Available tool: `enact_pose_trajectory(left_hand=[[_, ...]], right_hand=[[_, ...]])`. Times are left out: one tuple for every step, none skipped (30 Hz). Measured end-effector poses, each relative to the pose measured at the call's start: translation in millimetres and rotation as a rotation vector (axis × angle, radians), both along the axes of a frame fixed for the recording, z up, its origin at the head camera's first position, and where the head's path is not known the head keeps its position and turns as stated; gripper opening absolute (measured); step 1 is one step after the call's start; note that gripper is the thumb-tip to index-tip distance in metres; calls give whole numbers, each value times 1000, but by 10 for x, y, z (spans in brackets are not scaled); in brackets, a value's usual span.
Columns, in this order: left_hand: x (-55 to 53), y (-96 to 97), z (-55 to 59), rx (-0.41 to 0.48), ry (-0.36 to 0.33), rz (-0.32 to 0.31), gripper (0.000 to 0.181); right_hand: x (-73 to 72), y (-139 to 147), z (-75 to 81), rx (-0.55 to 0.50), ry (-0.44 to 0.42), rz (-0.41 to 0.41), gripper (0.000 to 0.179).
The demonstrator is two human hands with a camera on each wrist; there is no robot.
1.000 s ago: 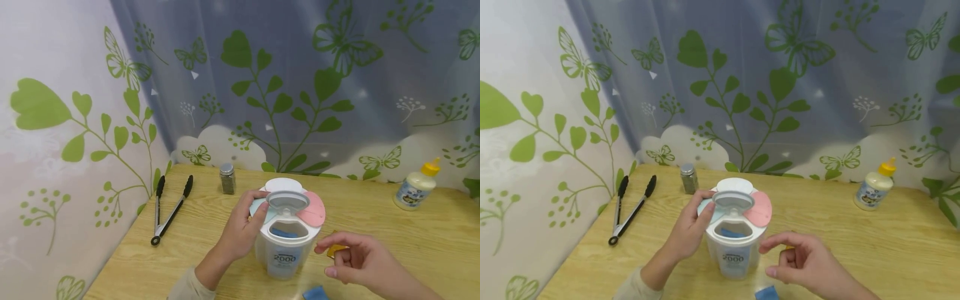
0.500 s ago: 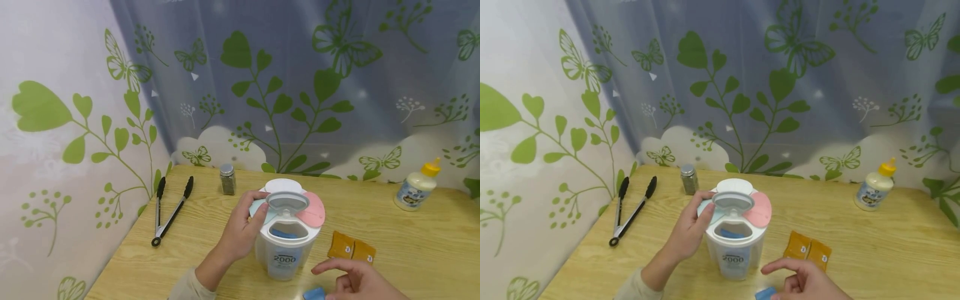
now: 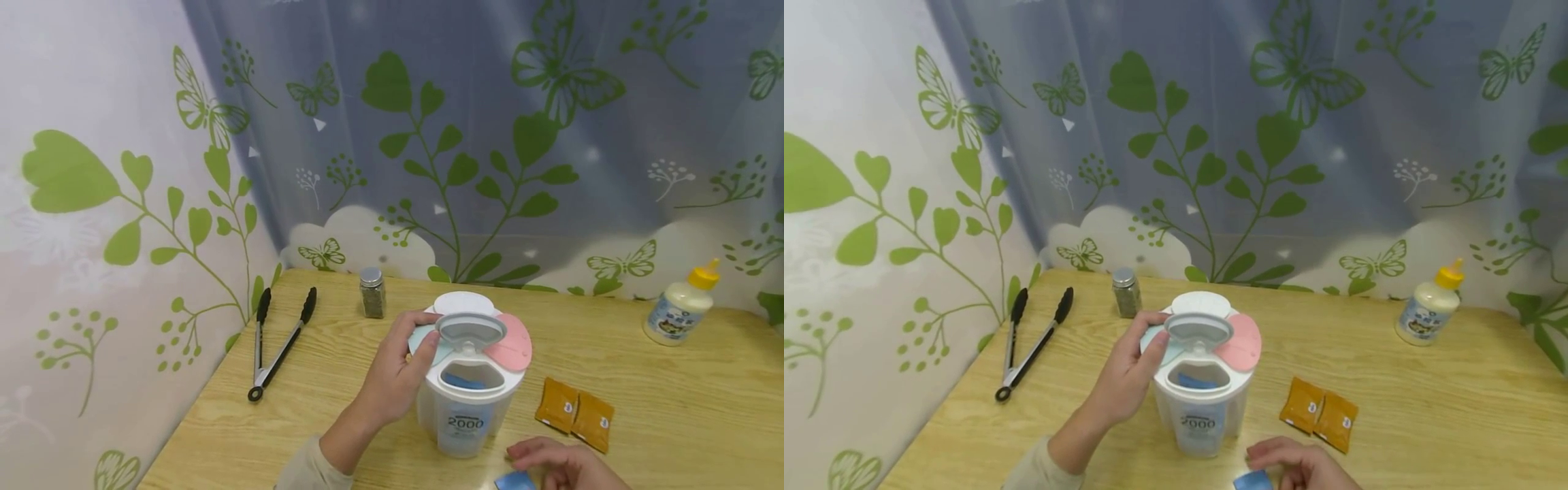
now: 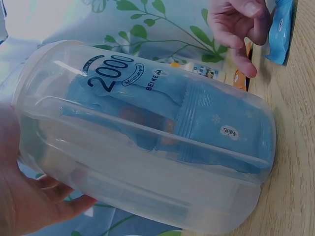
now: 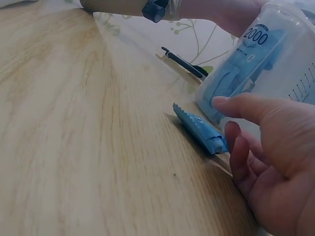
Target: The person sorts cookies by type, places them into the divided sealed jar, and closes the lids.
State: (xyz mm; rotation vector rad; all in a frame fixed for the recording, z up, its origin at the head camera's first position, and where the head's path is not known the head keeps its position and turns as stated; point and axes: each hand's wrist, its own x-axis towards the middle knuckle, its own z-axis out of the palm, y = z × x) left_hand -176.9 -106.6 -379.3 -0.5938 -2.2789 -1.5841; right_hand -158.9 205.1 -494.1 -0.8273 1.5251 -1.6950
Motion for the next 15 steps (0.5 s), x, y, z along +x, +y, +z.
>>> enact_pose_trajectory(left_hand=[[1,1,-1,0,0,-1,25],[2,1,-3,0,0,-1,25],[1,1,-7,1,1,-1,25],[0,1,-10,2,3,-1,25],[1,0,-11,4,4,-1,25],[3,0,-10,4,3,1,25],[5,-1,-9,5,3,0,25],[7,-2,-8,7,1,0,25],[8,-2,-6,9,1,-1,25],[9,-2,-3,10,0,-2,25],[10,-2,-1,11,-1,-3,25],[9,-2,-2,11,0,-3,25],[8,-2,-3,12,-1,-4,24],[8,0,-4,12,-1,-5,24],[8,2,-4,12,-1,-4,24]], right_hand=[[-3,2,-13,-6,25,11,38],[-5,3,-24,-4,43,23,38],[-7,3,-34,-1,64,34,37],[-9,2,-42,1,87,43,37],[-13,0,-51,8,110,52,37],[-18,-4,-58,17,136,58,36],[-23,-11,-65,23,144,61,36],[-26,-15,-72,31,153,64,36],[-32,-21,-82,21,184,68,37],[-35,-26,-89,16,207,70,38],[-38,-29,-93,22,222,68,38],[-39,-32,-91,31,226,66,38],[-39,-31,-85,47,229,60,37],[-37,-26,-76,69,233,51,37],[-34,-24,-67,94,235,39,36]])
